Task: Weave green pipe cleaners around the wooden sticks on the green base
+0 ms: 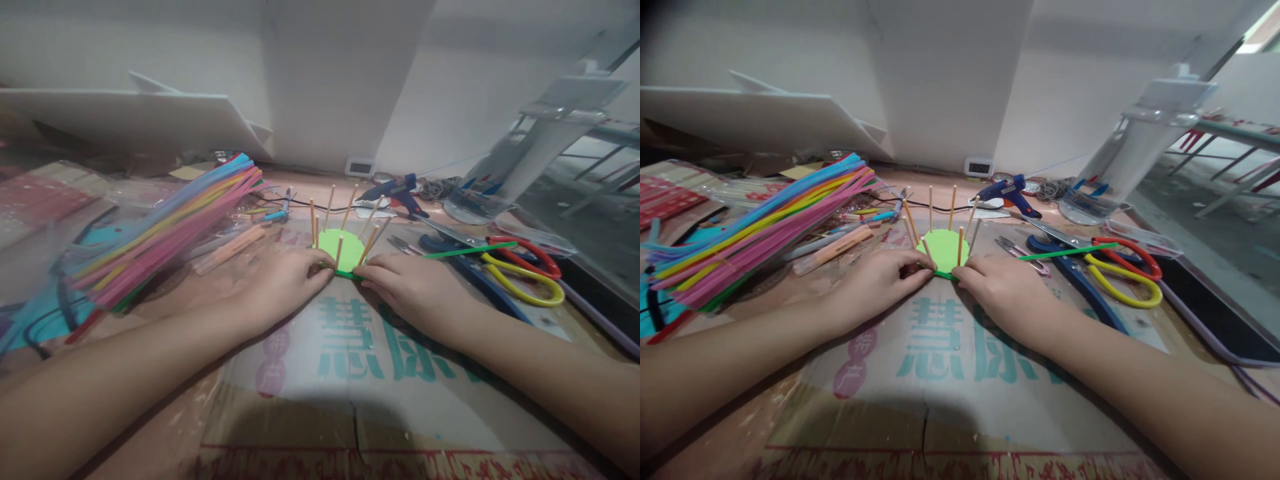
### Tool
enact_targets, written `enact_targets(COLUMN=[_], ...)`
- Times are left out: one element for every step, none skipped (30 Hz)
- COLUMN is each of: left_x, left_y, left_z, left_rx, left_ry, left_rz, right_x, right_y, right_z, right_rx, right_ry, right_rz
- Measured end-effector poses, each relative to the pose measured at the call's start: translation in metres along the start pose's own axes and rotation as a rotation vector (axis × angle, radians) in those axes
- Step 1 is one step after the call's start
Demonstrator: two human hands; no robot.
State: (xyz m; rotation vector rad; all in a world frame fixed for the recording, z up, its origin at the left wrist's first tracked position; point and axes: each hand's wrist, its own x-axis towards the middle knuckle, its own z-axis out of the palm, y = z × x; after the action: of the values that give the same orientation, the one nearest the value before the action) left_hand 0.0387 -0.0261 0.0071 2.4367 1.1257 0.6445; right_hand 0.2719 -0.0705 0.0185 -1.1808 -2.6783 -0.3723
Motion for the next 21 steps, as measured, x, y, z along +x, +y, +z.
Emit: enact_targets(left_x=[0.0, 0.0, 0.0, 0.0, 0.0, 0.001, 0.001, 0.001, 0.001, 0.001, 0.001, 0.0, 0.0, 0.0, 0.0, 0.0, 0.0, 0.0, 0.0, 0.0, 0.0], left_y=[0.0, -0.001, -0.001, -0.001, -0.001, -0.001, -0.001, 0.0, 0.0, 0.0, 0.0, 0.0, 0.0, 0.0, -0.001, -0.001, -0.001, -0.002, -0.002, -0.002, -0.002], left_z=[0.0, 0.0, 0.0, -0.001, -0.001, -0.001, 0.0, 0.0, 0.0, 0.0, 0.0, 0.0, 0.0, 0.0, 0.0, 0.0, 0.0, 0.0, 0.0, 0.0, 0.001], left_rx=[0.004, 0.008, 0.011, 0.013, 0.013, 0.012, 0.01, 0.008, 0.007, 0.006, 0.006, 0.007, 0.011, 0.015, 0.019, 0.022, 0.023, 0.023, 0.021, 0.02, 0.02], left_ry=[0.0, 0.002, 0.005, 0.006, 0.006, 0.006, 0.005, 0.006, 0.006, 0.007, 0.007, 0.007, 0.009, 0.011, 0.012, 0.014, 0.015, 0.016, 0.016, 0.015, 0.015], left_rz=[-0.001, 0.0, 0.002, 0.006, 0.007, 0.006, 0.002, -0.001, -0.002, -0.002, 0.0, 0.003, 0.005, 0.006, 0.004, 0.004, 0.004, 0.004, 0.004, 0.005, 0.007], right_x=[0.0, 0.001, 0.001, 0.001, 0.002, 0.003, 0.003, 0.004, 0.004, 0.004, 0.004, 0.004, 0.003, 0.003, 0.002, 0.002, 0.002, 0.002, 0.002, 0.002, 0.001], right_y=[-0.002, -0.004, -0.006, -0.008, -0.01, -0.012, -0.013, -0.015, -0.015, -0.016, -0.016, -0.016, -0.016, -0.015, -0.015, -0.015, -0.015, -0.015, -0.015, -0.014, -0.014], right_z=[-0.001, -0.003, -0.004, -0.006, -0.008, -0.009, -0.009, -0.009, -0.009, -0.008, -0.007, -0.006, -0.005, -0.005, -0.005, -0.006, -0.006, -0.007, -0.007, -0.006, -0.005], right_rx=[-0.006, -0.008, -0.006, -0.002, 0.001, 0.0, -0.006, -0.016, -0.029, -0.044, -0.058, -0.067, -0.073, -0.071, -0.062, -0.044, -0.016, 0.019, 0.051, 0.077, 0.092], right_ry=[-0.007, -0.015, -0.028, -0.04, -0.055, -0.071, -0.088, -0.103, -0.114, -0.121, -0.12, -0.112, -0.097, -0.083, -0.072, -0.067, -0.066, -0.066, -0.062, -0.056, -0.051], right_rz=[0.003, 0.008, 0.012, 0.015, 0.02, 0.025, 0.028, 0.03, 0.031, 0.028, 0.025, 0.025, 0.031, 0.041, 0.056, 0.073, 0.088, 0.093, 0.095, 0.092, 0.086])
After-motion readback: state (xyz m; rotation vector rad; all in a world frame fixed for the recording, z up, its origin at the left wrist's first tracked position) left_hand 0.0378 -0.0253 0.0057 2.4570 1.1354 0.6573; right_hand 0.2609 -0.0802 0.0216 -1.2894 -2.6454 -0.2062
